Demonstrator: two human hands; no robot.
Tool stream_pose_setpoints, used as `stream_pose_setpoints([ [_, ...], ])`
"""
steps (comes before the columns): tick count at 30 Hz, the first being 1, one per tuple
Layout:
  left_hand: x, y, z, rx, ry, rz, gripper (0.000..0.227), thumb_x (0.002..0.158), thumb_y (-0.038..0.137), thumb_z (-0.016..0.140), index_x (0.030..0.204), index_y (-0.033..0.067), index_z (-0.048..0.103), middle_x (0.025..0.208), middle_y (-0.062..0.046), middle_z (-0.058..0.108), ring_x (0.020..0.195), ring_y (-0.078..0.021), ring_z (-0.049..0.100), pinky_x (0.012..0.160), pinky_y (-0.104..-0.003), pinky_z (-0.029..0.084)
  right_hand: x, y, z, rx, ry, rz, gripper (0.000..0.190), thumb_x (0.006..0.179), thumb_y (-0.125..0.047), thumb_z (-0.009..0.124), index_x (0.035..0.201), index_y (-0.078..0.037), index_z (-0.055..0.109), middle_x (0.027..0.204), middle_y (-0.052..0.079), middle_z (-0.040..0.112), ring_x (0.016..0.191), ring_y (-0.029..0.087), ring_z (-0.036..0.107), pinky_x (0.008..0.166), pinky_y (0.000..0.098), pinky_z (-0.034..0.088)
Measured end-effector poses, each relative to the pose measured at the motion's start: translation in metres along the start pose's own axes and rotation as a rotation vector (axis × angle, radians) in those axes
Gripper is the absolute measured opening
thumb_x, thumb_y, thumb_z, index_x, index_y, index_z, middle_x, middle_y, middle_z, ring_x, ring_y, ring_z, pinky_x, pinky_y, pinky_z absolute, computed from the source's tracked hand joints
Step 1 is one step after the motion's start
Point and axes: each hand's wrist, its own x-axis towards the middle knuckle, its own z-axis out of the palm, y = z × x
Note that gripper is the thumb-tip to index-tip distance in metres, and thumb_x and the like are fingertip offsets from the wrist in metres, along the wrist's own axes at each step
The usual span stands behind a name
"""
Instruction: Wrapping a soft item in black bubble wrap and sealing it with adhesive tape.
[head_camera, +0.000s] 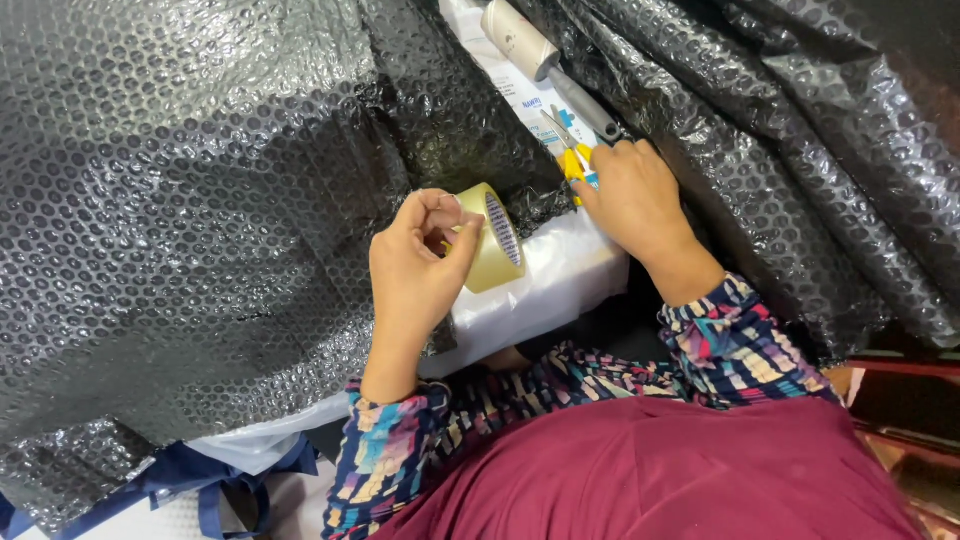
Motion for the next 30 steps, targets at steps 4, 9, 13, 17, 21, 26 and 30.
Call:
stream_pose_setpoints([
  [4, 0.006, 0.010, -0.006, 0.009, -0.059, -0.006, 0.019, 0.079, 0.010, 0.077, 0.093, 0.0088, 0.064, 0.078, -0.008, 0.078, 0.062, -0.0150, 0.068, 0.057, -0.024, 0.056, 0.005, 0.016, 0.026, 0.002, -0.003, -0.005, 0.020, 0.090, -0.030, 0.068, 0.092, -0.010, 0.068, 0.079, 0.013, 0.062, 0.075, 0.036, 0.067, 0.069, 0.0463, 0.053],
  [9, 0.012, 0.011, -0.010, 0.056, -0.106, 0.053, 0.013, 0.081, 0.009, 0.077, 0.092, 0.0086, 0.069, 0.073, -0.008, 0.073, 0.057, -0.0148, 0.062, 0.050, -0.025, 0.052, -0.009, 0.018, 0.007, 0.167, -0.107, 0.023, 0.015, 0.090, -0.014, 0.058, 0.095, -0.002, 0.065, 0.080, 0.021, 0.063, 0.075, 0.045, 0.068, 0.070, 0.0505, 0.053],
  [13, 0.016, 0.012, -0.009, 0.104, -0.140, 0.104, 0.004, 0.083, 0.007, 0.076, 0.087, 0.0091, 0.075, 0.071, -0.008, 0.072, 0.055, -0.0156, 0.063, 0.048, -0.024, 0.050, -0.012, 0.002, -0.040, 0.307, -0.155, 0.079, 0.020, 0.092, -0.013, 0.058, 0.108, -0.003, 0.064, 0.085, 0.021, 0.066, 0.081, 0.045, 0.069, 0.070, 0.0509, 0.053],
  [17, 0.018, 0.017, -0.013, 0.111, -0.202, 0.089, 0.008, 0.082, 0.006, 0.076, 0.089, 0.0057, 0.078, 0.068, -0.010, 0.069, 0.052, -0.0156, 0.062, 0.045, -0.024, 0.050, -0.026, -0.008, -0.073, 0.722, -0.135, 0.106, 0.047, 0.086, -0.004, 0.070, 0.131, 0.001, 0.057, 0.100, 0.024, 0.069, 0.093, 0.039, 0.068, 0.074, 0.0433, 0.053],
  [21, 0.022, 0.017, -0.015, 0.123, -0.261, 0.088, 0.010, 0.083, 0.007, 0.075, 0.091, 0.0039, 0.077, 0.068, -0.012, 0.068, 0.053, -0.0185, 0.062, 0.044, -0.029, 0.048, -0.039, -0.005, -0.093, 0.834, -0.129, -0.047, 0.052, 0.075, 0.000, 0.078, 0.124, -0.001, 0.061, 0.100, 0.019, 0.070, 0.092, 0.031, 0.069, 0.070, 0.0353, 0.051],
  [26, 0.020, 0.022, -0.012, 0.185, -0.247, 0.099, 0.014, 0.082, 0.014, 0.074, 0.090, 0.0032, 0.077, 0.066, -0.003, 0.068, 0.050, -0.0092, 0.050, 0.047, -0.024, 0.042, -0.038, -0.005, -0.120, 0.673, -0.116, -0.211, 0.056, 0.067, -0.010, 0.078, 0.121, -0.001, 0.065, 0.113, 0.013, 0.069, 0.101, 0.027, 0.068, 0.087, 0.0367, 0.052],
  [30, 0.019, 0.024, -0.010, 0.181, -0.262, 0.187, 0.008, 0.083, 0.012, 0.074, 0.085, 0.0039, 0.075, 0.079, 0.000, 0.069, 0.055, -0.0096, 0.053, 0.052, -0.024, 0.045, -0.036, -0.006, -0.127, 0.522, -0.128, -0.270, 0.056, 0.068, -0.019, 0.076, 0.122, -0.007, 0.069, 0.111, 0.009, 0.070, 0.098, 0.024, 0.064, 0.094, 0.0366, 0.040],
])
